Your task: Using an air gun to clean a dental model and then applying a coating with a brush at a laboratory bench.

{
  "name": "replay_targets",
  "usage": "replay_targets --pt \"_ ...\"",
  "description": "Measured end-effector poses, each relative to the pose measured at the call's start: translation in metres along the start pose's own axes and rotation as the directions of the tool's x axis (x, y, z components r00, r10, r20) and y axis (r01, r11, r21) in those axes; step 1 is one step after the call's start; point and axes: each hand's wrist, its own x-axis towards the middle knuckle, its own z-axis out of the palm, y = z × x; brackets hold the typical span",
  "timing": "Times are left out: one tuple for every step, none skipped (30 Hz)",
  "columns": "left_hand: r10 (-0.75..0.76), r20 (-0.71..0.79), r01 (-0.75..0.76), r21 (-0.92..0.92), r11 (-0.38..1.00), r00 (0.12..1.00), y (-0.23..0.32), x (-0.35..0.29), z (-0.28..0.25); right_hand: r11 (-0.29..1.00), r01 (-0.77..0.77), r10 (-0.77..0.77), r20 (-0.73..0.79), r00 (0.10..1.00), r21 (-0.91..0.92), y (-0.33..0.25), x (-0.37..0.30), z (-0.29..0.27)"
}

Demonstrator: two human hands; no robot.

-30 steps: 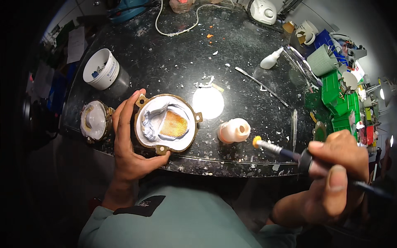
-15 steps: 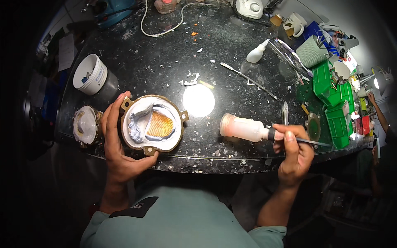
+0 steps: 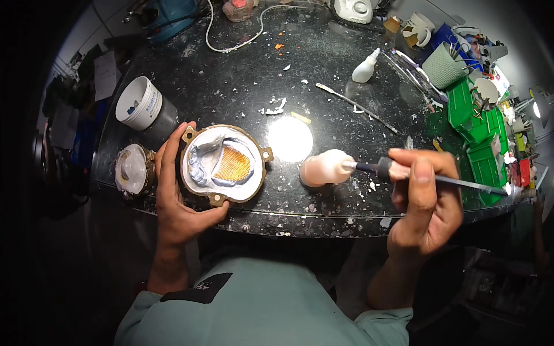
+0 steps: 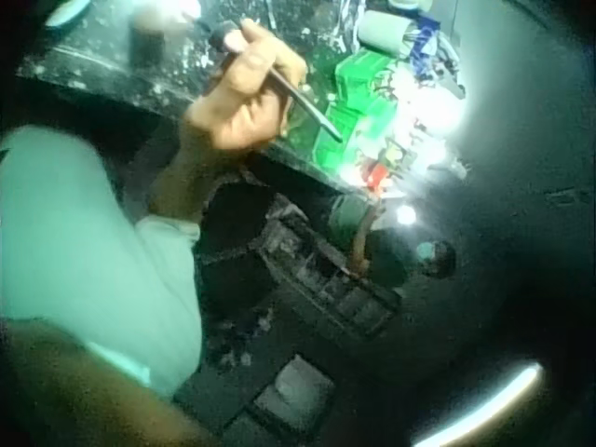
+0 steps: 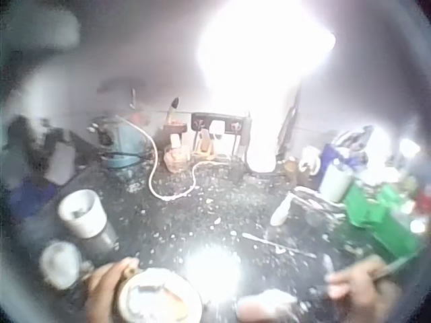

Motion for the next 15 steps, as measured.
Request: replay_targets --pt "-0.036 0.009 0.036 -0.005 0.999 0.999 0.0 0.0 0.0 1.0 0.005 -0.004 0.011 1.0 -0.01 -0.008 0.008 0.003" --pt "-0.033 -0.002 0.033 -0.008 0.999 0.999 0.0 0.0 0.0 0.997 0.071 -0.07 0.032 0.997 -0.028 -0.013 0.017 0.009" --pt "-0.054 0.021 0.054 -0.006 0.999 0.998 0.0 0.001 -0.001 0.991 0.092 -0.088 0.043 0.995 -0.095 -0.019 0.024 0.013" --pt "-0.076 0.044 0.076 -0.005 0.997 0.996 0.0 0.001 -0.002 0.989 0.144 -0.141 0.057 0.988 -0.043 -0.024 0.03 0.016" --pt "-0.08 0.037 0.08 -0.004 0.997 0.996 0.0 0.001 -0.002 0.991 0.136 -0.135 0.085 0.987 -0.002 -0.029 0.035 0.018" --pt "-0.085 0.042 0.086 -0.012 0.996 0.995 0.0 0.0 -0.002 0.993 0.114 -0.116 0.109 0.987 0.026 -0.032 0.038 0.02" --pt "-0.081 0.051 0.082 -0.009 0.997 0.995 0.0 0.0 -0.002 0.991 0.127 -0.131 0.122 0.984 0.039 -0.035 0.041 0.021" --pt "-0.088 0.056 0.09 -0.037 0.995 0.995 0.0 0.0 -0.002 0.983 0.181 -0.183 0.113 0.977 0.031 -0.036 0.042 0.021" --pt "-0.106 0.049 0.108 -0.047 0.993 0.993 0.0 -0.001 -0.003 0.968 0.244 -0.25 0.109 0.962 0.058 -0.037 0.042 0.021" --pt "-0.098 0.066 0.1 -0.035 0.994 0.993 0.0 0.0 -0.004 0.955 0.297 -0.297 0.079 0.951 0.017 -0.035 0.042 0.02" --pt "-0.085 0.083 0.087 -0.02 0.996 0.993 -0.001 0.0 -0.005 0.962 0.274 -0.275 0.026 0.961 0.015 -0.033 0.04 0.019" --pt "-0.093 0.086 0.094 0.0 0.996 0.992 0.0 0.0 -0.006 0.96 0.28 -0.278 0.061 0.959 -0.026 -0.03 0.04 0.017" --pt "-0.11 0.09 0.11 0.006 0.994 0.99 0.0 0.0 -0.006 0.952 0.297 -0.291 0.09 0.953 -0.067 -0.026 0.04 0.016" --pt "-0.091 0.097 0.092 -0.004 0.996 0.991 -0.001 0.001 -0.006 0.956 0.287 -0.284 0.051 0.957 -0.064 -0.022 0.04 0.014" --pt "-0.069 0.102 0.071 -0.015 0.997 0.992 -0.001 0.001 -0.007 0.97 0.226 -0.23 -0.033 0.973 -0.086 -0.019 0.041 0.012"
